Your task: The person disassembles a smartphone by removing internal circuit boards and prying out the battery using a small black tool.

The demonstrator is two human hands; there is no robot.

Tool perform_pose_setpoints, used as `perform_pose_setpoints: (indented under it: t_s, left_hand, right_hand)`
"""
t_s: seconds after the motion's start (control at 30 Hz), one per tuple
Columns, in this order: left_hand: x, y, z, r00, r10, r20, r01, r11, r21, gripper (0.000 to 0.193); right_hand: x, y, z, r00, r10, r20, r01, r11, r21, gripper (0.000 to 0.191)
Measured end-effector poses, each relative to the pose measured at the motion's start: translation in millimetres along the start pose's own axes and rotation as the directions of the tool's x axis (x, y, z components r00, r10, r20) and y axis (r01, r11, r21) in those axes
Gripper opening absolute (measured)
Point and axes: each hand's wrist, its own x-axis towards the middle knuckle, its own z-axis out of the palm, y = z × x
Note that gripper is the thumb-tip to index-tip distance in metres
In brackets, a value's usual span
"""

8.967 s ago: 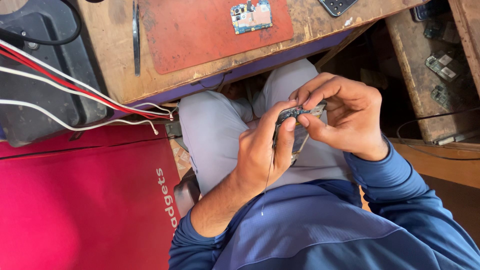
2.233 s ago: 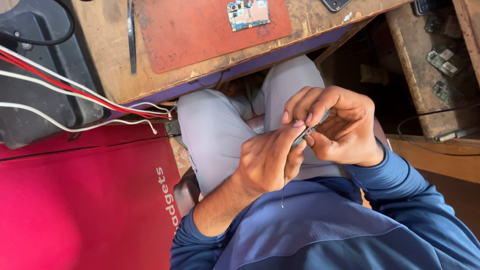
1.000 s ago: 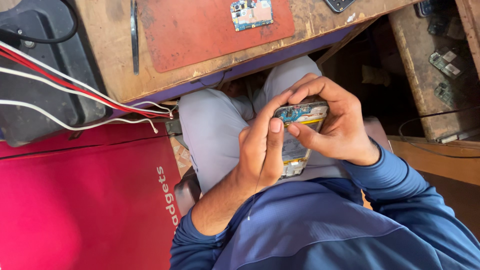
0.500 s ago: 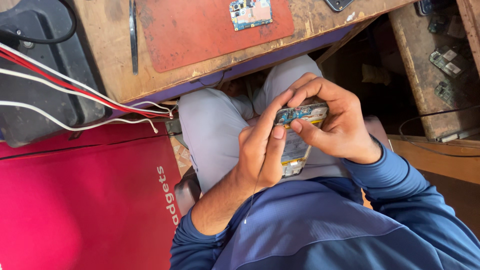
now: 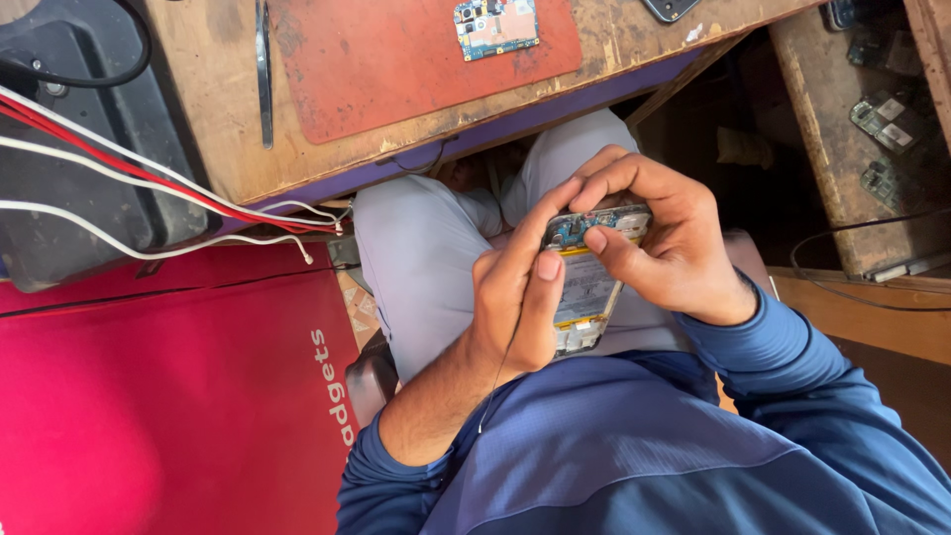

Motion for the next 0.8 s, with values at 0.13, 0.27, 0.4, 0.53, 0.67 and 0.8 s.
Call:
perform_pose_setpoints:
  t_s: [0.13, 0.27, 0.4, 0.53, 0.67, 0.8]
  left_hand:
    - [0.2, 0.0, 0.4, 1.0, -0.001, -0.007, 0.001, 0.999, 0.044, 0.041]
    - [0.8, 0.2, 0.8, 1.0, 0.004, -0.007, -0.003, 0.999, 0.043, 0.042]
    - [0.1, 1.2, -0.9, 0.998, -0.056, -0.014, 0.056, 0.998, 0.0, 0.044]
    - [0.2, -1.1, 1.2, 0.984, -0.175, -0.046, 0.17, 0.981, -0.088, 0.046]
    - [-0.2, -4.5, 1.1, 0.967, -0.249, -0.049, 0.237, 0.956, -0.176, 0.048]
    - [0.3, -7.0, -0.8, 0.959, -0.281, -0.029, 0.267, 0.934, -0.237, 0.05]
  right_hand:
    - [0.1, -0.3, 0.4, 0.999, -0.037, 0.005, 0.037, 0.999, -0.03, 0.022]
    - [1.6, -1.2, 0.7, 0.999, -0.03, 0.018, 0.03, 1.0, -0.009, 0.022]
    - [3.1, -3.3, -1.3, 0.998, -0.012, 0.057, 0.01, 1.0, 0.03, 0.028]
    - [4.6, -2.5, -0.9, 0.997, 0.005, 0.077, -0.005, 1.0, 0.0, 0.028]
    - [4.1, -2.0, 0.5, 0.995, 0.065, 0.079, -0.069, 0.996, 0.056, 0.026]
    - [4.3, -3.6, 1.1, 0.994, 0.082, 0.074, -0.086, 0.995, 0.055, 0.027]
